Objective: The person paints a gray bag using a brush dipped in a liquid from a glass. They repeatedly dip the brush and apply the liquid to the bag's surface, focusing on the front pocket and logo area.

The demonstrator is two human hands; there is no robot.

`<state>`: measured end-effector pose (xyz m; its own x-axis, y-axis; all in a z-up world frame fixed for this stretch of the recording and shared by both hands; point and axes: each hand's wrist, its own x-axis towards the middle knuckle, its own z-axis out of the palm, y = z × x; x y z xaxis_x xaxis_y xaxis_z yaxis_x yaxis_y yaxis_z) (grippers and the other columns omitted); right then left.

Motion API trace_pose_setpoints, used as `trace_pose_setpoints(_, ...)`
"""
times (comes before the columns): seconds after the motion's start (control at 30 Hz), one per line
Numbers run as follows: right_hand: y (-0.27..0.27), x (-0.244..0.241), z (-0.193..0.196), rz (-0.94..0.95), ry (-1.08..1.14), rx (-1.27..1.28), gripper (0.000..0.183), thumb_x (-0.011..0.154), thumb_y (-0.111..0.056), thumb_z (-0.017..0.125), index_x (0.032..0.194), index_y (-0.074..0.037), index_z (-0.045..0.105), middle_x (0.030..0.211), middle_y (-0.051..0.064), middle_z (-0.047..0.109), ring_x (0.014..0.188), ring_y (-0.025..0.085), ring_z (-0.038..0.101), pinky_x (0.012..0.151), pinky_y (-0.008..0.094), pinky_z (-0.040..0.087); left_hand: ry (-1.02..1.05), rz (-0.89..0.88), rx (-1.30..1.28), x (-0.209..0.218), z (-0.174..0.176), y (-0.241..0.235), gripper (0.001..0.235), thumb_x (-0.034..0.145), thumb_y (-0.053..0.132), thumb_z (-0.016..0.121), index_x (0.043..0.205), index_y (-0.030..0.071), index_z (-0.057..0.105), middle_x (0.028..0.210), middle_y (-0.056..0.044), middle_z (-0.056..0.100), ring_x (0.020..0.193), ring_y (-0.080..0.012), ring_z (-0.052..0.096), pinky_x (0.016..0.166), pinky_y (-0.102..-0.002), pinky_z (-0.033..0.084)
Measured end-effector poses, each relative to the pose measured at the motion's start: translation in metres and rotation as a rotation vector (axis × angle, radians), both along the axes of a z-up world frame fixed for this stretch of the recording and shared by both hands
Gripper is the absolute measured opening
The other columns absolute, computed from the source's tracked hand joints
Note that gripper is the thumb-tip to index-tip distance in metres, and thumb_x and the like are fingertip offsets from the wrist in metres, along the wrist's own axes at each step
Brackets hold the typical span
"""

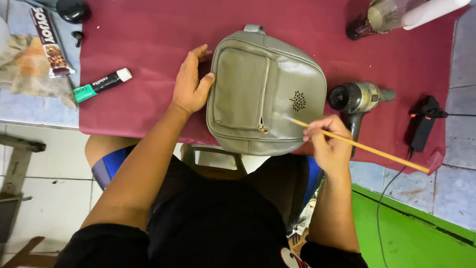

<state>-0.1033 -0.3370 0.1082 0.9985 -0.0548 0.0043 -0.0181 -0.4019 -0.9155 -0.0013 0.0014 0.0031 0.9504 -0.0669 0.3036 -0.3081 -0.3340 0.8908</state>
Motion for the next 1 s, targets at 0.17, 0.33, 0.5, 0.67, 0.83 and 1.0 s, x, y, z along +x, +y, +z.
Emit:
trace_pose_setpoints(0.17,-0.005,-0.014,-0.017,-0.137,-0.068,0.041,0.007,0.098,0.001,0.060,0.091,0.001,0.062,0.078,0.016,0.069,0.064,0.018,0.067,0.062,0.027,0.057,-0.094,-0.015,-0.067,-0.004,0.007,0.007,0.049,0.102,0.026,0.050,0.145,0.004,0.045,0.136,-0.018,0.055,0.130,-0.0350,0.055,0.113,-0.047,0.043)
trace_pose_setpoints(0.33,-0.010,-0.033,-0.037,-0.292,-0.100,0.147,0.006,0.092,0.009,0.061,0.089,0.006,0.065,0.073,0.019,0.069,0.059,0.020,0.068,0.059,0.029,0.058,-0.372,0.029,0.313,-0.024,0.064,-0.031,0.025,0.092,0.026,0.072,0.114,0.016,0.072,0.106,-0.005,0.059,0.107,-0.0317,0.055,0.105,-0.047,0.035)
trace_pose_setpoints(0.5,-0.013,-0.035,-0.047,-0.325,-0.163,0.199,0.004,0.097,0.005,0.063,0.094,0.007,0.064,0.077,0.020,0.070,0.061,0.020,0.069,0.057,0.029,0.059,-0.590,-0.476,0.855,-0.063,0.087,-0.098,0.002,0.083,0.025,0.069,0.084,0.025,0.069,0.086,0.001,0.050,0.083,-0.0252,0.050,0.078,-0.043,0.042)
trace_pose_setpoints(0.67,-0.009,-0.045,-0.043,-0.333,-0.167,0.204,0.003,0.096,0.005,0.065,0.094,0.007,0.065,0.077,0.019,0.071,0.062,0.020,0.071,0.056,0.028,0.060,-0.709,-0.473,0.944,-0.061,0.073,-0.110,0.013,0.088,0.029,0.069,0.080,0.020,0.066,0.085,-0.003,0.049,0.081,-0.0271,0.048,0.075,-0.044,0.039)
trace_pose_setpoints(0.83,0.000,-0.052,-0.045,-0.301,-0.161,0.216,0.004,0.095,0.006,0.064,0.092,0.005,0.067,0.074,0.016,0.072,0.062,0.019,0.072,0.057,0.029,0.059,-0.690,-0.534,1.006,-0.066,0.087,-0.099,0.012,0.088,0.022,0.069,0.077,0.018,0.065,0.085,-0.002,0.050,0.082,-0.0262,0.048,0.080,-0.042,0.039)
trace_pose_setpoints(1.0,0.017,-0.055,-0.034,-0.151,-0.229,0.122,0.005,0.088,-0.001,0.077,0.090,-0.004,0.073,0.065,0.007,0.074,0.055,0.013,0.067,0.051,0.024,0.051,-0.549,-0.481,0.994,-0.079,0.076,-0.077,0.008,0.085,0.023,0.068,0.081,0.020,0.062,0.088,0.000,0.048,0.084,-0.0240,0.048,0.082,-0.042,0.041)
